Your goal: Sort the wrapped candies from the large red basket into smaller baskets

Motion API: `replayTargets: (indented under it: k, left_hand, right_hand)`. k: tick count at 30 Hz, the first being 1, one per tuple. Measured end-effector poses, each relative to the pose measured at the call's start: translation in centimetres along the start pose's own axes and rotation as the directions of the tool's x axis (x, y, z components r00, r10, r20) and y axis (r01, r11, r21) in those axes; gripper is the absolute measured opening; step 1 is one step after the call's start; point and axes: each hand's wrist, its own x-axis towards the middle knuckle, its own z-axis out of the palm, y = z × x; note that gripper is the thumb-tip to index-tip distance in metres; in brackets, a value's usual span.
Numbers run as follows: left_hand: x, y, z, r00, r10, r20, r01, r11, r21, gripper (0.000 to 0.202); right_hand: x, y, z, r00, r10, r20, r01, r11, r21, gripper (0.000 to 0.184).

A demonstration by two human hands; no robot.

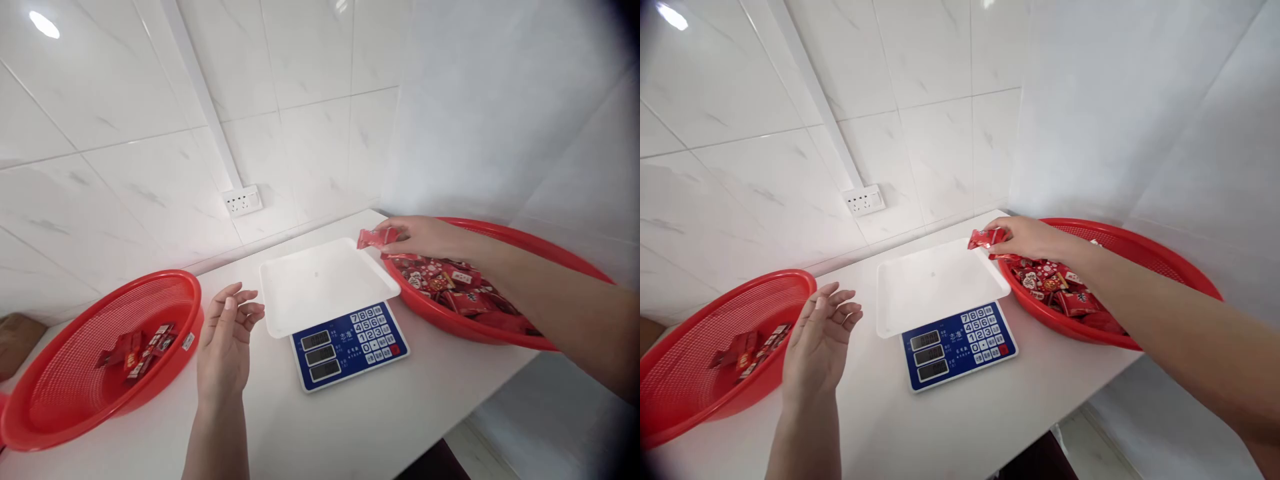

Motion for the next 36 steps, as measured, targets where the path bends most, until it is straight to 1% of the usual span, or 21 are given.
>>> replayTargets:
  k: [2,3,5,7,10,13,17,19,21,23,26,28,30,32,33,34,35,36]
  left_hand:
    - [0.0,0.1,-0.1,1.0,0.002,0.0,-0.002,1.0,-0.001,0.027]
    - [0.0,0.1,-0.2,1.0,0.008,-0.004,-0.008,1.0,-0.001,0.026]
    - [0.0,0.3,-0.4,1.0,0.027,-0.015,-0.027,1.0,-0.001,0.025]
    - [0.1,0.4,-0.7,0.999,0.041,-0.027,-0.041,0.999,-0.007,0.024]
    - [0.1,0.6,-0.8,0.998,0.046,-0.035,-0.046,0.999,-0.016,0.025]
    - [0.1,0.7,-0.7,0.999,0.045,-0.028,-0.045,0.999,-0.027,0.025]
    - [-0.1,0.6,-0.5,0.999,0.045,-0.011,-0.045,0.999,-0.023,0.024]
    - [-0.1,0.7,-0.6,0.999,0.047,-0.009,-0.047,0.999,-0.018,0.024]
    - [-0.1,0.8,-0.7,0.999,0.048,-0.014,-0.048,0.999,-0.018,0.024]
    - [0.0,0.8,-0.8,0.998,0.051,-0.027,-0.051,0.998,-0.022,0.024]
    - [0.0,0.9,-0.9,0.998,0.056,-0.03,-0.057,0.998,-0.027,0.024]
    - [-0.1,0.9,-0.8,0.998,0.059,-0.017,-0.059,0.998,-0.026,0.023]
    - [-0.1,0.8,-0.8,0.998,0.061,-0.002,-0.061,0.998,-0.024,0.023]
    - [-0.1,0.7,-0.7,0.998,0.059,0.007,-0.059,0.998,-0.021,0.023]
    - [-0.1,0.6,-0.7,0.998,0.059,0.007,-0.058,0.998,-0.019,0.024]
    - [-0.1,0.6,-0.7,0.998,0.058,0.004,-0.057,0.998,-0.016,0.024]
    - [-0.1,0.6,-0.7,0.998,0.058,-0.001,-0.058,0.998,-0.015,0.025]
    - [-0.1,0.6,-0.7,0.998,0.061,-0.006,-0.061,0.998,-0.013,0.025]
  right_hand:
    - [0.7,-1.9,1.8,0.996,-0.035,0.085,0.031,0.998,0.047,0.068]
    - [1.1,-2.6,2.7,0.994,-0.038,0.102,0.033,0.998,0.05,0.071]
    - [1.9,-3.6,4.0,0.995,-0.062,0.077,0.059,0.997,0.045,0.07]
    - [2.5,-4.1,4.9,0.994,-0.102,0.037,0.099,0.992,0.074,0.063]
    - [3.2,-4.5,5.6,0.99,-0.141,0.008,0.138,0.979,0.149,0.056]
    - [3.5,-5.2,6.0,0.991,-0.133,-0.028,0.136,0.958,0.252,0.053]
    - [3.9,-6.6,6.8,0.987,-0.143,-0.073,0.16,0.897,0.411,0.051]
    - [4.1,-7.2,7.3,0.986,-0.154,-0.061,0.165,0.872,0.46,0.049]
    - [4.1,-7.5,7.6,0.986,-0.166,-0.029,0.16,0.868,0.471,0.048]
    - [3.9,-7.4,7.7,0.985,-0.172,-0.005,0.156,0.884,0.442,0.047]
    - [3.6,-6.5,7.2,0.989,-0.145,-0.008,0.139,0.925,0.352,0.041]
    - [3.3,-5.6,6.8,0.993,-0.119,-0.01,0.117,0.963,0.244,0.039]
    - [2.9,-4.8,6.4,0.997,-0.076,0.03,0.073,0.993,0.097,0.04]
    - [2.5,-4.1,6.0,0.991,-0.056,0.119,0.058,0.998,-0.009,0.044]
    - [2.2,-3.7,5.8,0.986,-0.067,0.153,0.072,0.997,-0.03,0.048]
    - [1.9,-3.3,5.5,0.982,-0.089,0.165,0.096,0.995,-0.033,0.052]
    - [1.6,-2.9,5.1,0.982,-0.116,0.149,0.122,0.992,-0.031,0.056]
    - [1.3,-2.3,4.5,0.984,-0.14,0.107,0.144,0.989,-0.031,0.058]
